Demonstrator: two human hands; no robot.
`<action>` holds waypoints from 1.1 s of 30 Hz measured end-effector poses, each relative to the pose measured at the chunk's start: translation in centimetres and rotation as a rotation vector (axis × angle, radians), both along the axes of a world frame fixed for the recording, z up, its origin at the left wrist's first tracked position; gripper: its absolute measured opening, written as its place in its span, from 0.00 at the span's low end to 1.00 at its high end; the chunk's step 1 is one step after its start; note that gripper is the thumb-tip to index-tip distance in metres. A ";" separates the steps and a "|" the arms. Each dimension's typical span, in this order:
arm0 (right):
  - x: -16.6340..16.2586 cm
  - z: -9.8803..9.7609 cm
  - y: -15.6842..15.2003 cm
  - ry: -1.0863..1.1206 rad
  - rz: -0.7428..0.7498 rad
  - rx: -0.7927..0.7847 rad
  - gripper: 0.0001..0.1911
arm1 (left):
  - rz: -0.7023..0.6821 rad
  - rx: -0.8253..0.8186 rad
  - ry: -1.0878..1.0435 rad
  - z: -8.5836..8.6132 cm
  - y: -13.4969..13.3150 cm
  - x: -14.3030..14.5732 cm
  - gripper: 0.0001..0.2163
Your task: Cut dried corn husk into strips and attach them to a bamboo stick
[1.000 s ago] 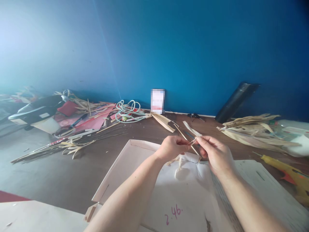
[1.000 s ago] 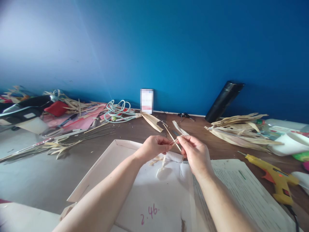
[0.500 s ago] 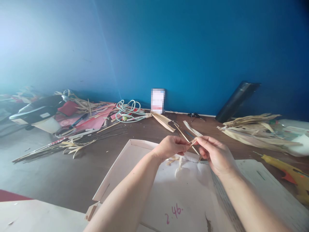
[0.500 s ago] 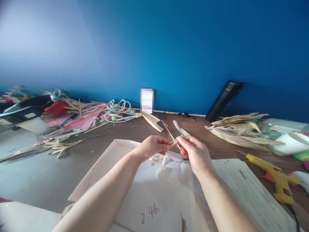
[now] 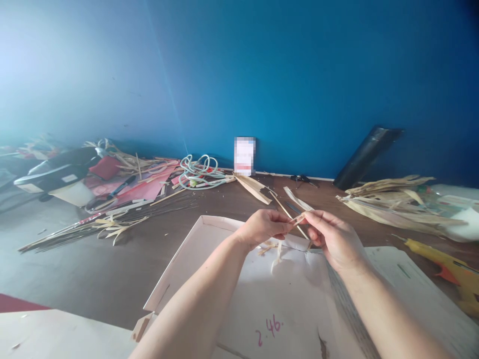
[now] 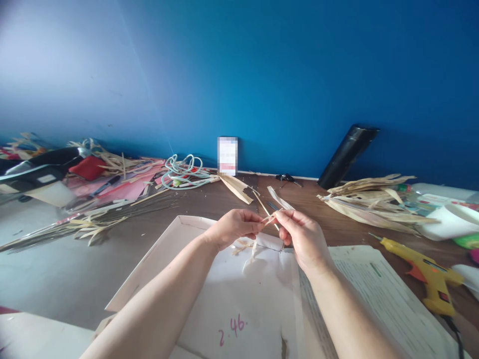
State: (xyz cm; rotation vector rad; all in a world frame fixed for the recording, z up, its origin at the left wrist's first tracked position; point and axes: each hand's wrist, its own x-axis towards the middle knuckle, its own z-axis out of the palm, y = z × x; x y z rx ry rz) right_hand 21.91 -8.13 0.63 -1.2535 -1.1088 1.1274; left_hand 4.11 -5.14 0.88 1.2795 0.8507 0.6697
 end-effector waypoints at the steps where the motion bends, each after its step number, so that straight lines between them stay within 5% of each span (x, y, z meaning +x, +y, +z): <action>1: 0.0 0.1 0.0 0.016 0.012 -0.007 0.13 | 0.004 0.001 -0.001 0.0 0.0 0.0 0.17; 19: -0.8 0.4 -0.6 -0.246 -0.116 0.123 0.15 | 0.009 -0.027 -0.040 -0.2 0.1 0.0 0.15; 33: -0.6 0.2 0.0 0.079 -0.001 0.036 0.11 | 0.000 0.008 -0.029 -0.4 0.1 0.1 0.13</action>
